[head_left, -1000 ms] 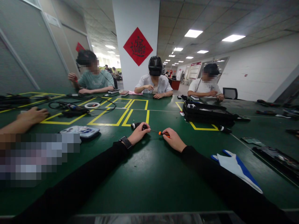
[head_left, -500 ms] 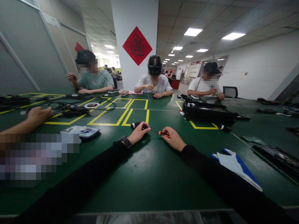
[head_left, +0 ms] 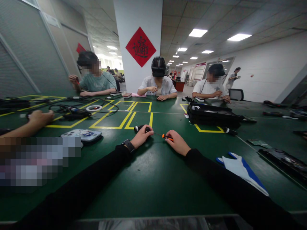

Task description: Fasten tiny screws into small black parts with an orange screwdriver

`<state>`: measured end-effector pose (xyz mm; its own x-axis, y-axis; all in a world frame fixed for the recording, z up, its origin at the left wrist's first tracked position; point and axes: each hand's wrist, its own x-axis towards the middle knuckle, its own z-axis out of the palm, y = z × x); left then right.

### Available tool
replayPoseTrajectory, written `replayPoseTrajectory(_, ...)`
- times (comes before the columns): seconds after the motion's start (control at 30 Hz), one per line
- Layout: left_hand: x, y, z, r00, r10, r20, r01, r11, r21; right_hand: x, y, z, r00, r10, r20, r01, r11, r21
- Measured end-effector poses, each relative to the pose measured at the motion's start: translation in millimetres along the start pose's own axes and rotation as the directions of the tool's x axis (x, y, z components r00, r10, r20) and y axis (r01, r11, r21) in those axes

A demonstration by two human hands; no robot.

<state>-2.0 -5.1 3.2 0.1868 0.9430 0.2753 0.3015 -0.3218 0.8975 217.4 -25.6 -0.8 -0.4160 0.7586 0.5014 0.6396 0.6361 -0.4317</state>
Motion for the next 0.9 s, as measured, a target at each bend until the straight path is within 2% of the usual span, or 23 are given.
replayPoseTrajectory(0.27, -3.3, 7.5, -1.2, 0.999, 0.008, 0.031, -0.008, 1.000, -0.002, 1.4, -1.3, 2.1, 0.998, 0.056, -0.017, -0.057, 0.996, -0.067)
replayPoseTrajectory(0.5, -2.1, 5.8, -0.9, 1.000, 0.001, 0.013, -0.001, 1.000, 0.002, -0.2, -0.8, 0.4, 1.000, 0.010, -0.015, -0.010, 1.000, 0.001)
replayPoseTrajectory(0.73, -0.9, 3.8, -2.3, 0.999, 0.021, 0.034, -0.021, 1.000, 0.003, 1.6, -0.1, 3.2, 0.998, 0.055, -0.010, -0.055, 0.998, -0.030)
replayPoseTrajectory(0.9, -1.5, 4.6, -1.9, 1.000, 0.017, 0.016, -0.017, 1.000, 0.000, 1.4, 0.7, 1.6, 0.999, 0.027, -0.017, -0.028, 0.999, -0.029)
